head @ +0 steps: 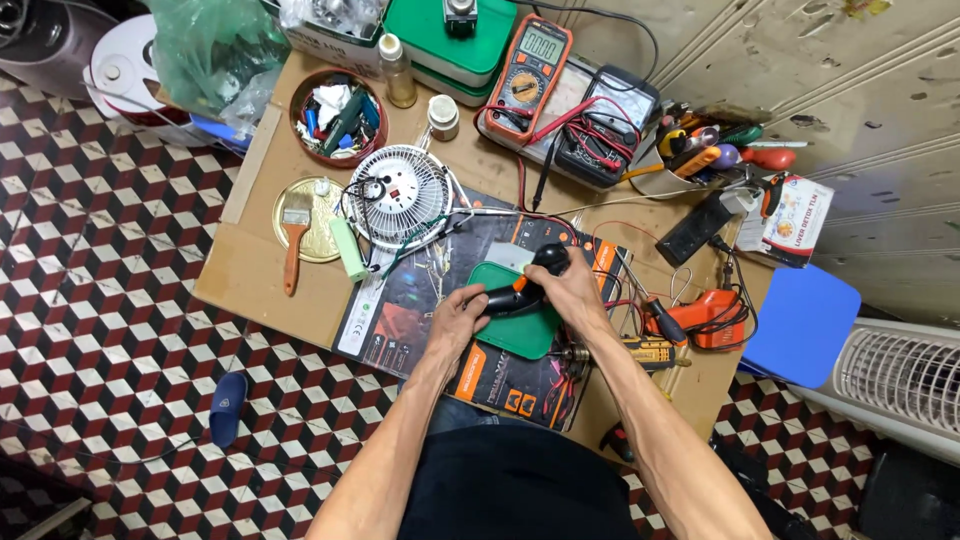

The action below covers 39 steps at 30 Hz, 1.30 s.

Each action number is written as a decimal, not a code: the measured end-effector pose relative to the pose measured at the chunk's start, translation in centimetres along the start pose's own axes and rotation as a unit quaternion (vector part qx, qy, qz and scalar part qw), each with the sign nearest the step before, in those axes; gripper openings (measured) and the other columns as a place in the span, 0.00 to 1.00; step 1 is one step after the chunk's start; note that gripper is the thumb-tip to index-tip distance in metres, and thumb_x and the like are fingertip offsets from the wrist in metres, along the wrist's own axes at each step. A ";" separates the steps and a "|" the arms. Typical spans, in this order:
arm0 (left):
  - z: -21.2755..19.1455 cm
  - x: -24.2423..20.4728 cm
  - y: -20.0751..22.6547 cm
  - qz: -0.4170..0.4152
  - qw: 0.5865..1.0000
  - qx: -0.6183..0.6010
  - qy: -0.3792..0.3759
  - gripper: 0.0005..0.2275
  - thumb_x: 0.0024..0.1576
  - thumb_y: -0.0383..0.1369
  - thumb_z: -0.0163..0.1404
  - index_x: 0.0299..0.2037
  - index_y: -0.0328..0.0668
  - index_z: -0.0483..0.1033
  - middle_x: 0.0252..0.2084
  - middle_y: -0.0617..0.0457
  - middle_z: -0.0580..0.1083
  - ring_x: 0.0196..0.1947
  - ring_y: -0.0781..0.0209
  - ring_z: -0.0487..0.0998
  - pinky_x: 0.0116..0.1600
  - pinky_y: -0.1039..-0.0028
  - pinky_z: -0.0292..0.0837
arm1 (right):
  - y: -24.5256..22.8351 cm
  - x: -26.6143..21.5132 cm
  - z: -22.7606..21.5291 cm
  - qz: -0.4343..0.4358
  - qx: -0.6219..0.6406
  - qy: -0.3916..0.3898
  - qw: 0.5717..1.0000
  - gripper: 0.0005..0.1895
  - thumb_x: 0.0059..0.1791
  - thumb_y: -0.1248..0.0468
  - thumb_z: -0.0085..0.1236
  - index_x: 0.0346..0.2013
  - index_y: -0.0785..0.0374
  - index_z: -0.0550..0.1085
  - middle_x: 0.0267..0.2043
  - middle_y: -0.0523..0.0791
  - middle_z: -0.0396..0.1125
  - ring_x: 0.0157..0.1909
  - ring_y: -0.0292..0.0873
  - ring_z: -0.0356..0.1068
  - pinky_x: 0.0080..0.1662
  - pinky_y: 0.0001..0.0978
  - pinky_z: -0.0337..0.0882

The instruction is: The recorder is disassembling and inspecting the internal components, including the motor and circuit board, of a handheld electronic device on a workbench.

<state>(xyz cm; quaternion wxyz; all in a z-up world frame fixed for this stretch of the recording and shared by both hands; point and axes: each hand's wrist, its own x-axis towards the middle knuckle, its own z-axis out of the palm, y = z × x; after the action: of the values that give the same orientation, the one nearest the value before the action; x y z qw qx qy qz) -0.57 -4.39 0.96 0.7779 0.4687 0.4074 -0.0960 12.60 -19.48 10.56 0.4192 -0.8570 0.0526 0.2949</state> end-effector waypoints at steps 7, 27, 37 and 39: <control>1.4 -0.5 0.0 0.053 0.994 -0.099 -0.009 0.22 0.59 0.26 0.53 0.65 0.37 0.68 0.51 0.47 0.75 0.47 0.62 0.75 0.52 0.75 0.71 | 5.5 -3.3 0.3 -0.111 0.206 -0.020 0.972 0.25 0.48 0.67 0.65 0.55 0.67 0.62 0.47 0.45 0.67 0.45 0.36 0.68 0.46 0.28 0.73; -0.1 -1.5 -0.9 0.283 0.931 0.231 0.024 0.26 0.54 0.16 0.48 0.66 0.40 0.68 0.62 0.43 0.70 0.60 0.51 0.72 0.62 0.67 0.69 | 6.8 -7.1 1.5 -0.026 -0.049 -0.050 0.997 0.44 0.42 0.60 0.66 0.70 0.62 0.58 0.59 0.54 0.65 0.59 0.51 0.69 0.60 0.42 0.67; 0.2 -3.4 -0.5 0.355 0.856 0.371 0.055 0.27 0.50 0.19 0.56 0.63 0.41 0.69 0.62 0.40 0.68 0.62 0.41 0.67 0.66 0.59 0.62 | 6.1 -7.3 2.8 -0.184 -0.333 0.063 0.923 0.37 0.38 0.56 0.71 0.54 0.73 0.67 0.45 0.55 0.66 0.51 0.58 0.66 0.50 0.49 0.69; 0.2 -3.6 -0.4 0.350 0.884 0.307 0.044 0.28 0.52 0.18 0.53 0.65 0.38 0.65 0.62 0.39 0.65 0.63 0.42 0.67 0.65 0.61 0.65 | 6.6 -7.0 3.0 -0.176 -0.323 0.055 0.928 0.39 0.38 0.57 0.70 0.56 0.75 0.66 0.45 0.56 0.66 0.51 0.58 0.66 0.49 0.50 0.70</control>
<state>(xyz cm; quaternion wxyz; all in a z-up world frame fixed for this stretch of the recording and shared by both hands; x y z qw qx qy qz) -3.03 -5.61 3.33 0.5595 0.7997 0.2011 0.0832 3.23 -22.58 8.51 0.1608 -0.9565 -0.1740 0.1701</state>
